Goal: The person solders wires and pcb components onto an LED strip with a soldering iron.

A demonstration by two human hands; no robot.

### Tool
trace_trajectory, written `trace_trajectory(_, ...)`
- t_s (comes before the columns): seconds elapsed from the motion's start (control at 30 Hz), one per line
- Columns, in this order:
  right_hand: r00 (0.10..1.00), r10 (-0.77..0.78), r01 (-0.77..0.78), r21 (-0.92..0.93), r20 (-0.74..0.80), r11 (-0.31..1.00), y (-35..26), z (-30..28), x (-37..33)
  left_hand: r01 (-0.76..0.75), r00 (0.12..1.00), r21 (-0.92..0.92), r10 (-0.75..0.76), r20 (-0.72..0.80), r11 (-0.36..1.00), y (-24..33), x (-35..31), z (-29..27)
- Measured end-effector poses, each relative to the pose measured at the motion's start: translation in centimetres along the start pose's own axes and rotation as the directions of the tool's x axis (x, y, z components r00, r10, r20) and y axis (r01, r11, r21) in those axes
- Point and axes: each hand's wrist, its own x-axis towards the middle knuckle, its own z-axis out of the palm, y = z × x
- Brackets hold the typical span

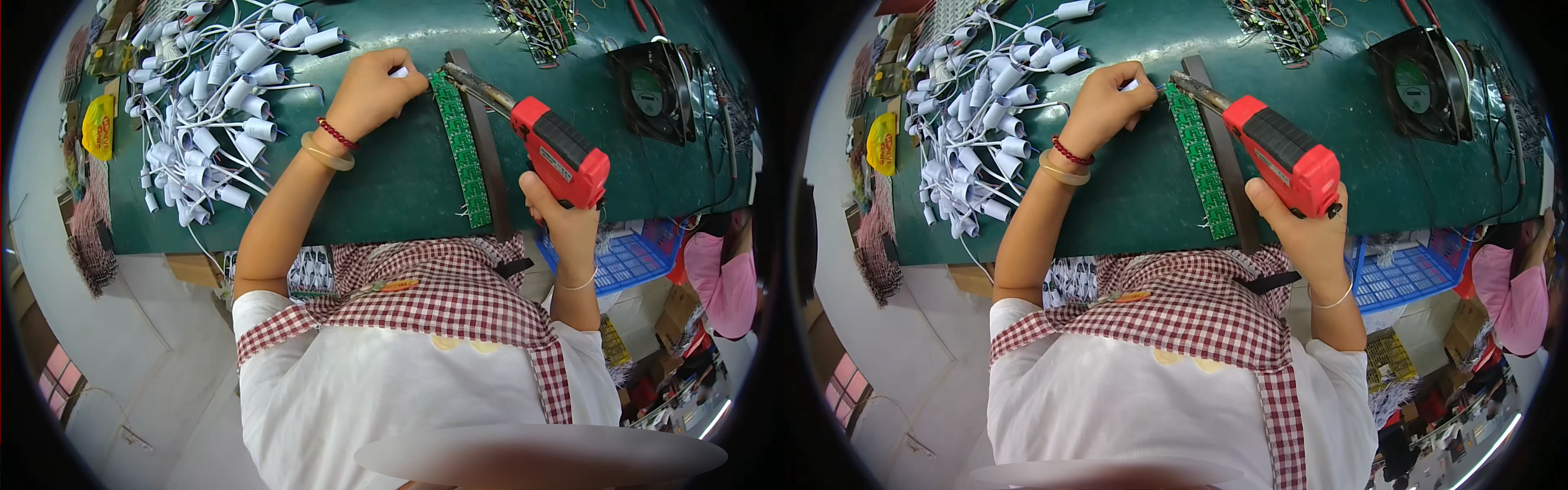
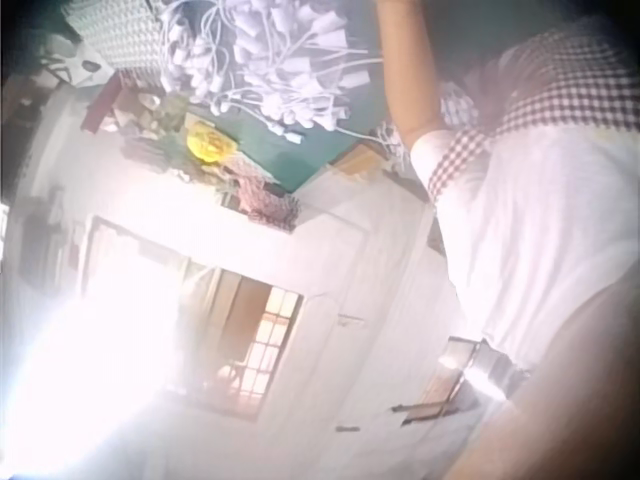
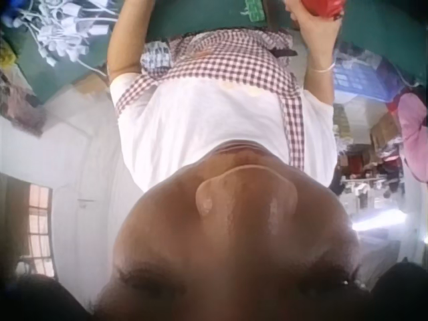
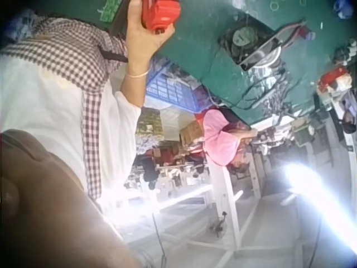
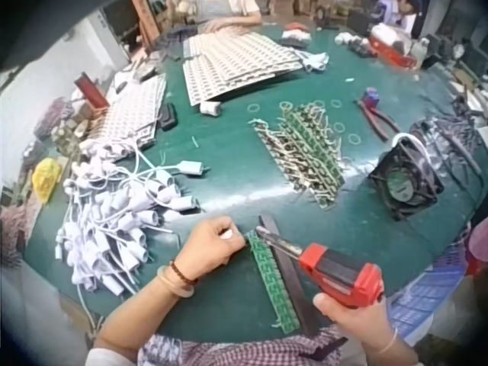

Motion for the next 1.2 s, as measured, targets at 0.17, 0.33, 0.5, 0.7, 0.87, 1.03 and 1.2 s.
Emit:
trace_trajectory(0.17,0.999,-0.010,0.010,-0.006,0.032,1.000,-0.3,0.2,0.3,0.068,0.995,0.031,-0.070,0.064,0.997,0.9,0.1,-0.2)
trace_trajectory(0.33,0.999,-0.053,0.053,-0.024,-0.003,0.998,0.2,0.5,-0.1,0.071,0.994,0.040,-0.075,0.083,0.997,0.8,0.1,-0.4)
trace_trajectory(0.5,1.000,-0.001,0.003,-0.089,0.020,0.996,0.0,0.3,-0.1,0.070,0.995,0.025,-0.072,0.074,0.997,0.7,0.2,-0.3)
trace_trajectory(0.7,0.999,-0.001,0.001,-0.010,-0.034,1.000,-0.6,0.3,-0.3,0.081,0.993,0.059,-0.086,0.084,0.995,0.7,0.2,-0.4)
trace_trajectory(0.87,0.999,0.027,-0.026,-0.026,0.019,0.999,-0.2,0.2,-0.3,0.101,0.992,0.044,-0.103,0.067,0.994,0.6,0.2,-0.3)
trace_trajectory(1.03,1.000,0.008,-0.007,-0.048,0.018,0.999,0.2,0.4,-0.4,0.082,0.994,0.071,-0.086,0.067,0.994,0.5,0.2,-0.3)
trace_trajectory(1.2,0.997,0.063,-0.061,0.048,-0.049,0.997,-0.8,0.5,-0.8,0.082,0.994,0.058,-0.086,0.060,0.995,0.5,0.3,-0.1)
